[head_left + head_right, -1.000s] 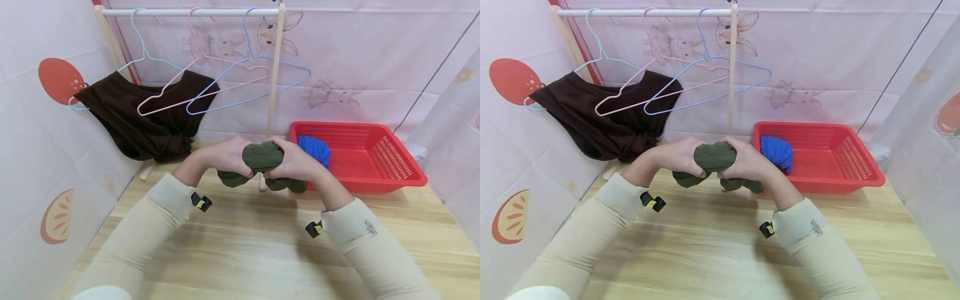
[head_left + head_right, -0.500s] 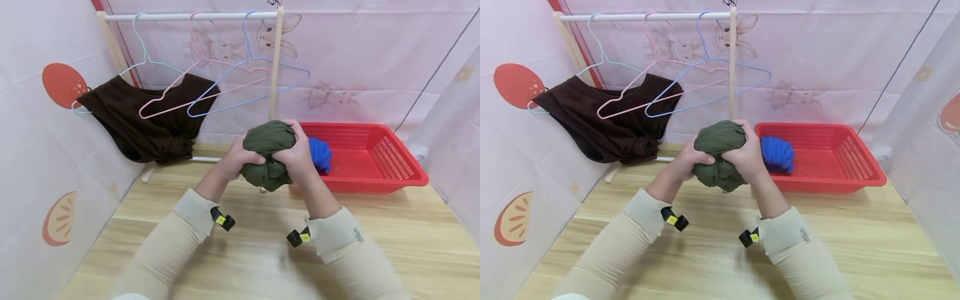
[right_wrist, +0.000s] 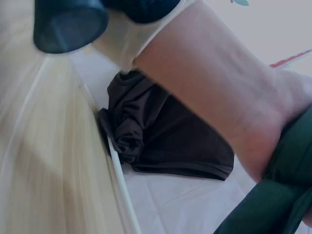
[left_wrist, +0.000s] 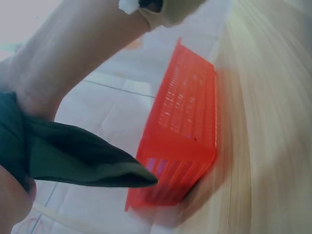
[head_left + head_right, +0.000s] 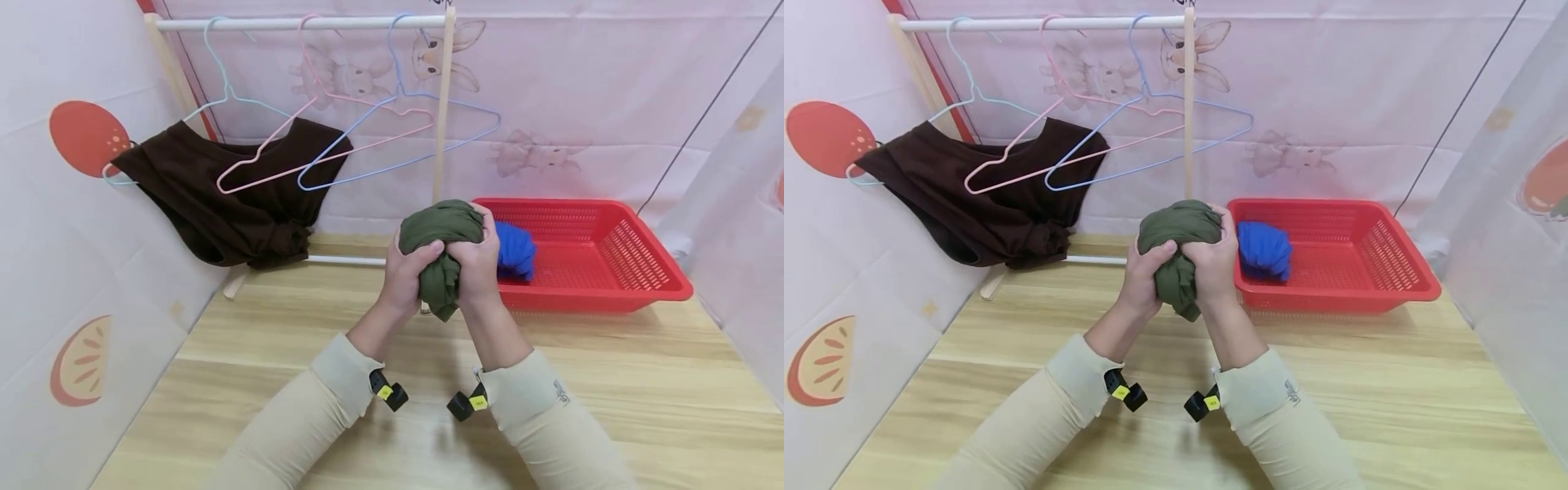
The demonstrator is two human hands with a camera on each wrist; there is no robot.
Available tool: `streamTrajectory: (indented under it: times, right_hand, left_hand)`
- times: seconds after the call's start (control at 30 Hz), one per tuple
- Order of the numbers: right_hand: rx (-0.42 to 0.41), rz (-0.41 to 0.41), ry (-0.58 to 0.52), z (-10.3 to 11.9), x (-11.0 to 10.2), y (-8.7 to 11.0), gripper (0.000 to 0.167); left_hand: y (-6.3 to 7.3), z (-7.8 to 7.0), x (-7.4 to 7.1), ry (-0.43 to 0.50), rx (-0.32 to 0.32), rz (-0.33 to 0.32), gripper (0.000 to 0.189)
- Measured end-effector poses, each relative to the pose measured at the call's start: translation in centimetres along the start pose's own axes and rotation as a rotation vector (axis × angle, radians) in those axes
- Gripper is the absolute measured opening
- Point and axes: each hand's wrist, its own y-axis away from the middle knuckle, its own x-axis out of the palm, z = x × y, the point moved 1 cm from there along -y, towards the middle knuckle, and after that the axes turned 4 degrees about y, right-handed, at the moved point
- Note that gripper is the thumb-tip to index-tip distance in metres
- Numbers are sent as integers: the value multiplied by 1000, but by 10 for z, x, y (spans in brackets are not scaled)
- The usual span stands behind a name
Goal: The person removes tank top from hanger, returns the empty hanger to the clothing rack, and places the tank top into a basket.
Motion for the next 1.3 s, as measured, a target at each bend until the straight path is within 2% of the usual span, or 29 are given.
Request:
streamTrajectory:
  times: [0.1,0.17,0.27,0.33,0.43,0.53,0.63,0.73,0.8,0.9,1.03,1.1,1.17,1.3]
  right_hand:
    - [-14,-32,23,-2,-3,0,54]
    - [-15,-31,40,-4,-5,2,59]
    - [-9,24,31,-5,-8,6,68]
    - [8,97,0,-6,-11,10,70]
    - [54,195,-55,-6,-16,14,68]
    - [97,254,-109,-6,-23,17,67]
    - [148,307,-140,-7,-29,15,61]
    - [208,349,-119,-11,-37,13,56]
    - [234,362,-59,-13,-42,12,61]
    - [215,337,23,-12,-46,11,80]
    - [116,233,136,-1,-48,9,82]
    - [42,168,214,7,-50,5,80]
    - [-24,108,289,14,-54,-4,77]
    - [-95,4,374,27,-74,-30,72]
  left_hand:
    - [-3,2,-1,-88,41,11,96]
    - [-5,3,-2,-108,66,14,102]
    - [-9,4,-3,-86,70,30,86]
    - [-10,4,-3,-26,61,41,72]
    - [-10,4,-2,55,29,54,56]
    - [-10,5,2,157,-15,86,50]
    - [-12,6,7,254,-89,131,47]
    - [-13,9,11,339,-163,143,52]
    - [-14,12,14,336,-187,122,57]
    - [-15,20,15,231,-156,36,56]
    - [-20,34,18,-52,-66,-67,52]
    - [-25,40,23,-151,-32,-76,52]
    - [-30,45,28,-264,-28,-73,51]
    - [-42,54,39,-572,-44,-6,50]
